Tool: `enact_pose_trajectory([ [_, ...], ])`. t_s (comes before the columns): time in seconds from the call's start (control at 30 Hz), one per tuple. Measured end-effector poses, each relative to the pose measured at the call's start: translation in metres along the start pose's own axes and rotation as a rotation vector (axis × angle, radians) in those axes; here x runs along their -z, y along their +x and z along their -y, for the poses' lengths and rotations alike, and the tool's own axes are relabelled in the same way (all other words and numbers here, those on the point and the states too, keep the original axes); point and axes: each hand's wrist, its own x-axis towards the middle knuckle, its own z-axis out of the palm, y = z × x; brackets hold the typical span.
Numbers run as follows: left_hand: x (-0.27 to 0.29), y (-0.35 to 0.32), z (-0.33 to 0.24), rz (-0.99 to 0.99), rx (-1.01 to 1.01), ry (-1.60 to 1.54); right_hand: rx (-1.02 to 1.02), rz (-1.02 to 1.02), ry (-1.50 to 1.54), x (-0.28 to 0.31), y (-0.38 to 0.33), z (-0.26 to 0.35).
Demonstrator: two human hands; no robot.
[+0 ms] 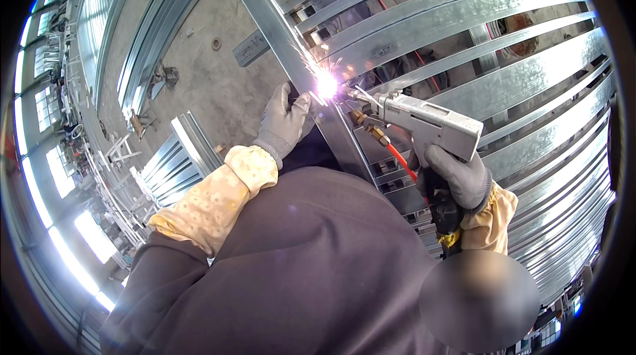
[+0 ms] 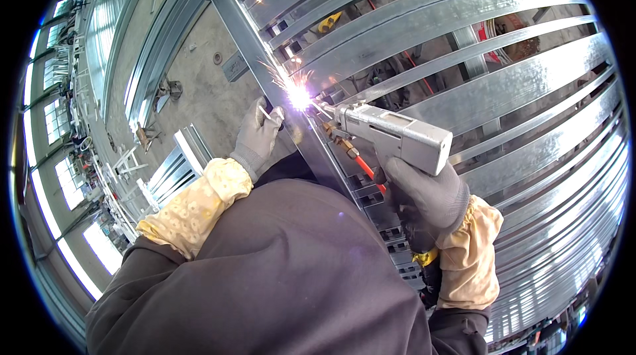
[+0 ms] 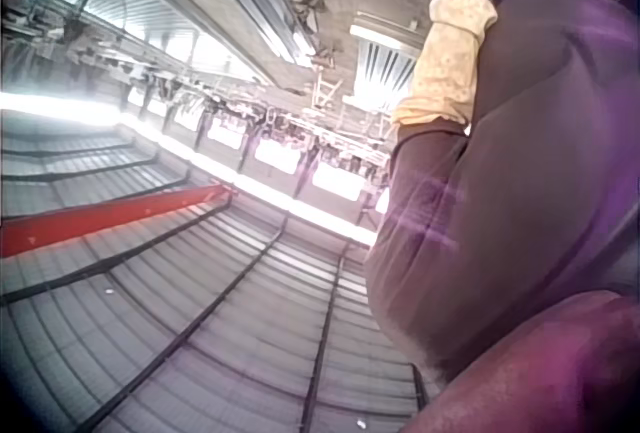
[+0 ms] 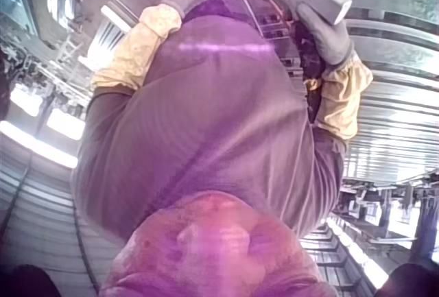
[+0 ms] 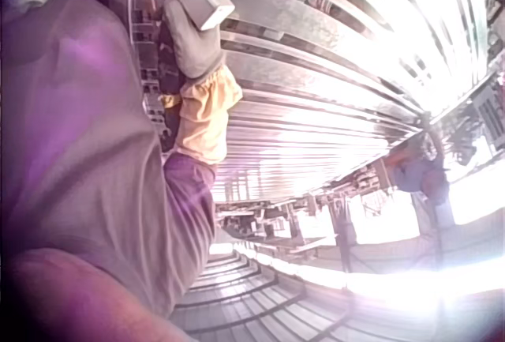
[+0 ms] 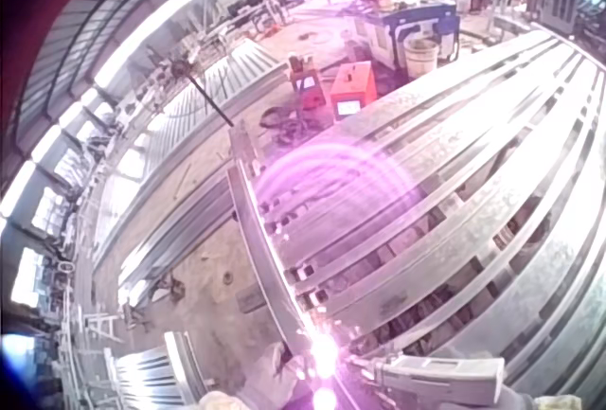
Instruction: The person welds a metal frame using a handheld welding tool, moving along the seams of a large cylindrical structure. Sparks and bright light are visible as the welder joins metal bars together.
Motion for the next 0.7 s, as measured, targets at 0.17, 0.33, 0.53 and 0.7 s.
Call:
enact_pose_trajectory([
  [0.17, -0.001, 0.002, 0.002, -0.007, -0.038, 0.004, 0.002, -0.005, 0.005, 0.001, 0.0, -0.002],
  [0.33, -0.001, 0.005, 0.007, 0.0, -0.036, 0.048, 0.0, -0.031, 0.018, 0.003, 0.001, -0.011],
  [0.53, -0.004, 0.014, 0.018, -0.028, -0.062, -0.072, 0.126, -0.056, -0.031, 0.004, -0.001, -0.008],
  [0.7, 0.002, 0.01, 0.005, -0.021, 0.039, -0.09, 0.152, -0.077, 0.078, 0.0, 0.005, -0.003],
])
